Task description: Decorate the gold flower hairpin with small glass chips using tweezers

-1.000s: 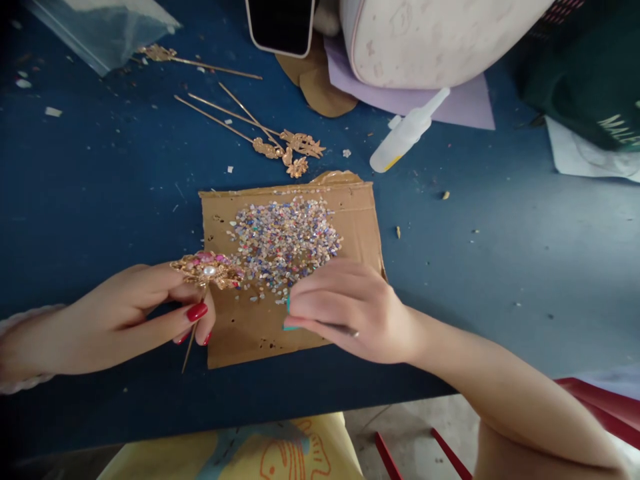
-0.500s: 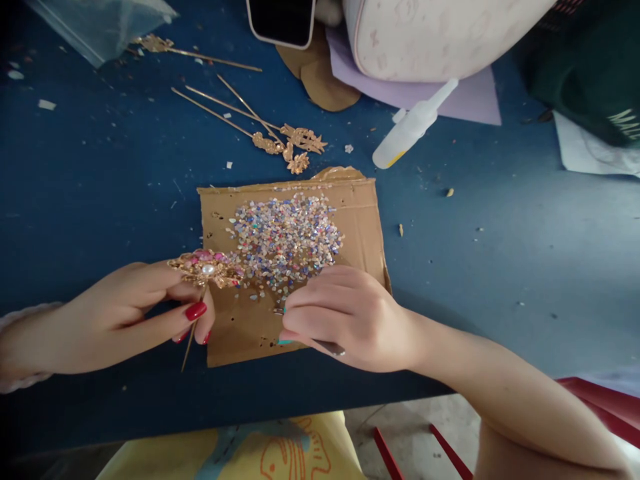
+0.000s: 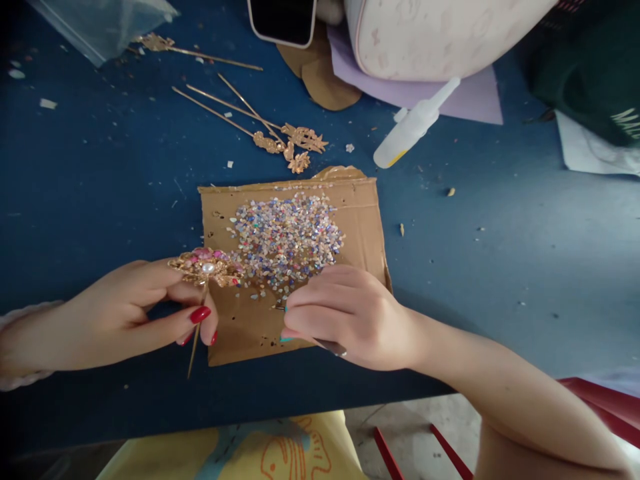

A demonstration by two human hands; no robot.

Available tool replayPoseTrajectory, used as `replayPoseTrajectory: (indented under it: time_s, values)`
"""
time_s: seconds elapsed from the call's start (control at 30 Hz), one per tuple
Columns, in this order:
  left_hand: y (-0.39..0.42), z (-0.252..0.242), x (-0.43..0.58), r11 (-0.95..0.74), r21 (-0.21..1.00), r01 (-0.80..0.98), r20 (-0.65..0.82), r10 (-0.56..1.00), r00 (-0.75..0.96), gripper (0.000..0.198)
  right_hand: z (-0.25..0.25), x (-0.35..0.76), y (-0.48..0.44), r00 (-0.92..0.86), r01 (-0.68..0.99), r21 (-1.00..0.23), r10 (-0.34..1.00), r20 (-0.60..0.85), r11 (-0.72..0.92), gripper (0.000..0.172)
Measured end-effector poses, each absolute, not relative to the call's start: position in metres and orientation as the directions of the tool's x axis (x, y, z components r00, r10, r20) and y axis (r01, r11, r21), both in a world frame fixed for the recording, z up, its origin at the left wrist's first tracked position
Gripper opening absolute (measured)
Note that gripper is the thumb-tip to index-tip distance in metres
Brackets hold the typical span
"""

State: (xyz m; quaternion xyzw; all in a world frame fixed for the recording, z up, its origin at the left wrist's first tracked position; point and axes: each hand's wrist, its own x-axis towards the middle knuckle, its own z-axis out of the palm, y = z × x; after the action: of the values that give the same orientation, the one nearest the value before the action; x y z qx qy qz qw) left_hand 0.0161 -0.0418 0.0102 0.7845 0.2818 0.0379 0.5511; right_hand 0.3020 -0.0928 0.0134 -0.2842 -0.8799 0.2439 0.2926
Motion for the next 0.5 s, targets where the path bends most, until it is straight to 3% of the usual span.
replayPoseTrajectory:
  time_s: [0.13,0.33,0.5]
  values:
    - [-0.0417,0.0097,0.0167,-0.198,0.887,0.418,-0.276,0.497,0.823,0.027,0.0135,0.301,-0.0932,-0.663,0.352,-0.602,0.645,0.38,0.716,0.009]
    - [-0.0399,0.0064,0.02,-0.273,0.921,0.278,-0.097,0.53,0.843,0.028,0.0123,0.3016,-0.093,-0.658,0.357,-0.604,0.651,0.379,0.713,0.008]
    - [-0.0379,0.0052,0.0215,-0.273,0.924,0.269,-0.086,0.536,0.84,0.027,0.0119,0.3016,-0.0928,-0.671,0.353,-0.609,0.646,0.364,0.71,0.008]
